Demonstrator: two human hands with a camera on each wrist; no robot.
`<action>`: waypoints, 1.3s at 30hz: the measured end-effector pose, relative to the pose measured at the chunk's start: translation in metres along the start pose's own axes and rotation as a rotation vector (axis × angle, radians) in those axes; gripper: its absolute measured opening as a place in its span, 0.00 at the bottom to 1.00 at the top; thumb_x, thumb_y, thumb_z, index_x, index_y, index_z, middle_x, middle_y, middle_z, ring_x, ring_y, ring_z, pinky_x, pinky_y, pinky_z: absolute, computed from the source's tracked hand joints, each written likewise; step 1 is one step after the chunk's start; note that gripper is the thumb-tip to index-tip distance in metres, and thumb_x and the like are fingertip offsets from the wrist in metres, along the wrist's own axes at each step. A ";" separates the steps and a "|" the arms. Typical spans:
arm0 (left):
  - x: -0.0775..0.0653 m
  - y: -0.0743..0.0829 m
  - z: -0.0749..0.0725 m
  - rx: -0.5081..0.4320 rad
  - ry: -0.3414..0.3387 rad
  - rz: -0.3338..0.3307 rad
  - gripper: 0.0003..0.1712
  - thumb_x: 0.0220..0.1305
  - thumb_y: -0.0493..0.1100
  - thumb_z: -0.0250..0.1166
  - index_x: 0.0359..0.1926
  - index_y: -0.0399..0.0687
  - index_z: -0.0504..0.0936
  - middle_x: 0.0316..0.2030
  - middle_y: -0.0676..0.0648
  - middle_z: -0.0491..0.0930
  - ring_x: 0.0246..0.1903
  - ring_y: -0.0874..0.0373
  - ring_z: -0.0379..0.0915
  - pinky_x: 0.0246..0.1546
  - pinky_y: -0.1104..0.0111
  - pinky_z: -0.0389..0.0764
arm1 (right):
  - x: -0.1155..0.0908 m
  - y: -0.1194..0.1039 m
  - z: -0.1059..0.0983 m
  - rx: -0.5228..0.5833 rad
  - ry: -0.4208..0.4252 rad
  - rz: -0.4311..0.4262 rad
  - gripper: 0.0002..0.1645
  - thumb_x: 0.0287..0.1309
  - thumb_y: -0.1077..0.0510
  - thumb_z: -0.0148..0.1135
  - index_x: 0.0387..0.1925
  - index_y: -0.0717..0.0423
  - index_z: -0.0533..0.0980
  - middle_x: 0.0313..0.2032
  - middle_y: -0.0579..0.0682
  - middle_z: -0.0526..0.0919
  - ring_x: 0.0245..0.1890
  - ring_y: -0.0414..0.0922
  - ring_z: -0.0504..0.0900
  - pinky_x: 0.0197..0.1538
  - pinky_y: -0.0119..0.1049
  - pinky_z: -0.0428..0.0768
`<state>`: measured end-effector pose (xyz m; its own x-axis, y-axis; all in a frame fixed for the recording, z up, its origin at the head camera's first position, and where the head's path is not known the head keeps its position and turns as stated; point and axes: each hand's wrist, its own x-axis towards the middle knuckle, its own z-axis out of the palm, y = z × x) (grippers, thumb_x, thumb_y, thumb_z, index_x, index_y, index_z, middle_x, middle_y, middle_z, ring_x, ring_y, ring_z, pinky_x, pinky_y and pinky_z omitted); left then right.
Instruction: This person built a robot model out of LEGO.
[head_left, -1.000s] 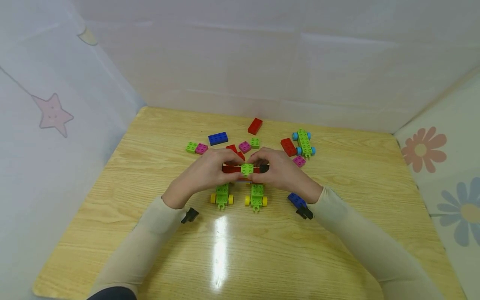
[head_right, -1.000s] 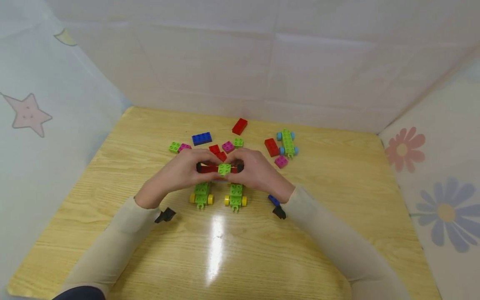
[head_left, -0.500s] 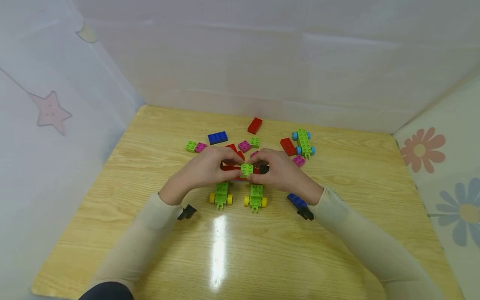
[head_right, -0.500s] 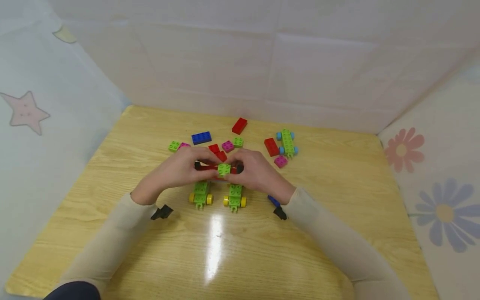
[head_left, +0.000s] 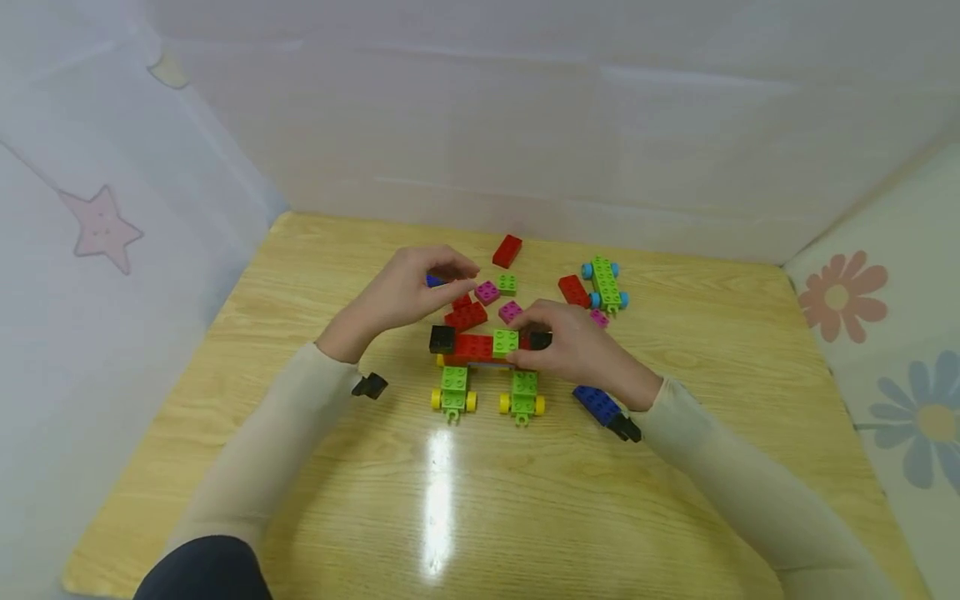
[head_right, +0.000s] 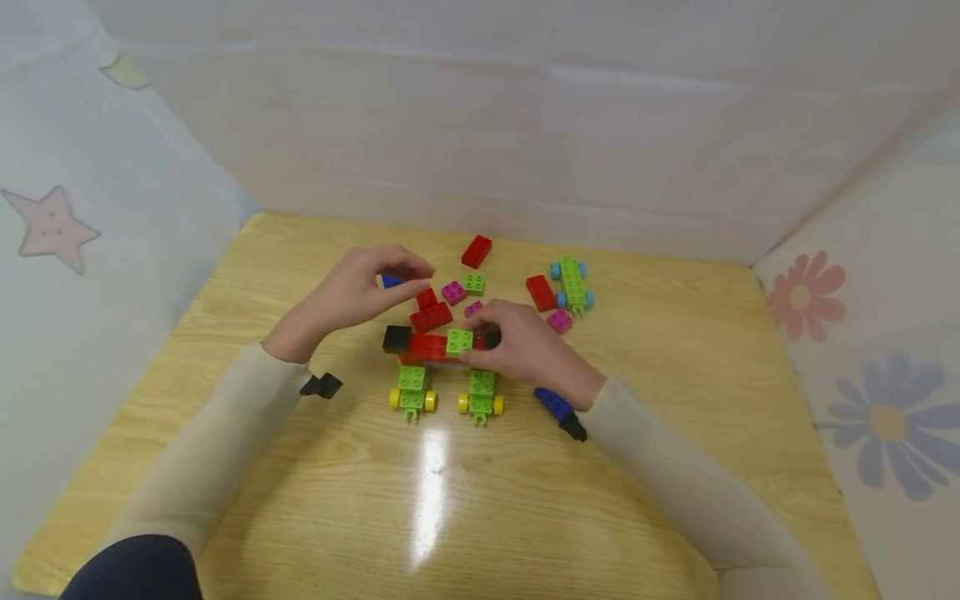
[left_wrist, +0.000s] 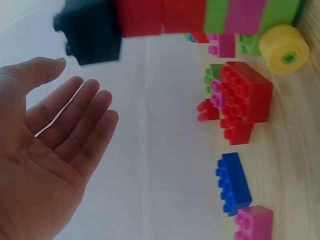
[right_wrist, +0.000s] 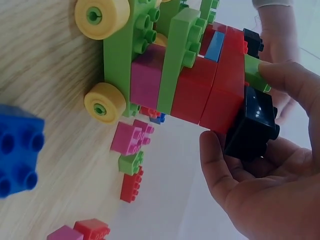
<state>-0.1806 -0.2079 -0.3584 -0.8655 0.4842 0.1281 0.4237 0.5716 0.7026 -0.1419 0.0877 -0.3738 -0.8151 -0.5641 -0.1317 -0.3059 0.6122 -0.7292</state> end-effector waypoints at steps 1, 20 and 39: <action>0.003 -0.004 0.001 -0.013 0.001 -0.005 0.16 0.81 0.49 0.70 0.62 0.49 0.90 0.59 0.45 0.91 0.55 0.51 0.89 0.62 0.48 0.89 | -0.001 0.001 0.000 -0.001 0.001 0.007 0.26 0.68 0.44 0.80 0.62 0.48 0.87 0.56 0.47 0.89 0.53 0.47 0.87 0.60 0.50 0.88; 0.066 -0.068 0.052 -0.100 -0.085 -0.213 0.25 0.79 0.46 0.70 0.72 0.47 0.84 0.71 0.46 0.83 0.75 0.41 0.74 0.79 0.45 0.77 | -0.026 0.019 -0.011 0.015 0.024 0.050 0.25 0.69 0.47 0.80 0.63 0.48 0.87 0.58 0.47 0.89 0.57 0.48 0.88 0.63 0.54 0.88; 0.084 -0.080 0.073 -0.051 -0.147 -0.266 0.28 0.77 0.45 0.74 0.72 0.43 0.83 0.67 0.43 0.85 0.64 0.48 0.82 0.71 0.51 0.84 | -0.025 0.020 -0.009 0.018 0.024 0.045 0.25 0.69 0.47 0.79 0.63 0.49 0.87 0.58 0.47 0.90 0.55 0.47 0.88 0.61 0.52 0.89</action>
<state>-0.2678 -0.1645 -0.4549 -0.8950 0.4145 -0.1650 0.1701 0.6590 0.7327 -0.1324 0.1189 -0.3790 -0.8392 -0.5230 -0.1488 -0.2602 0.6265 -0.7347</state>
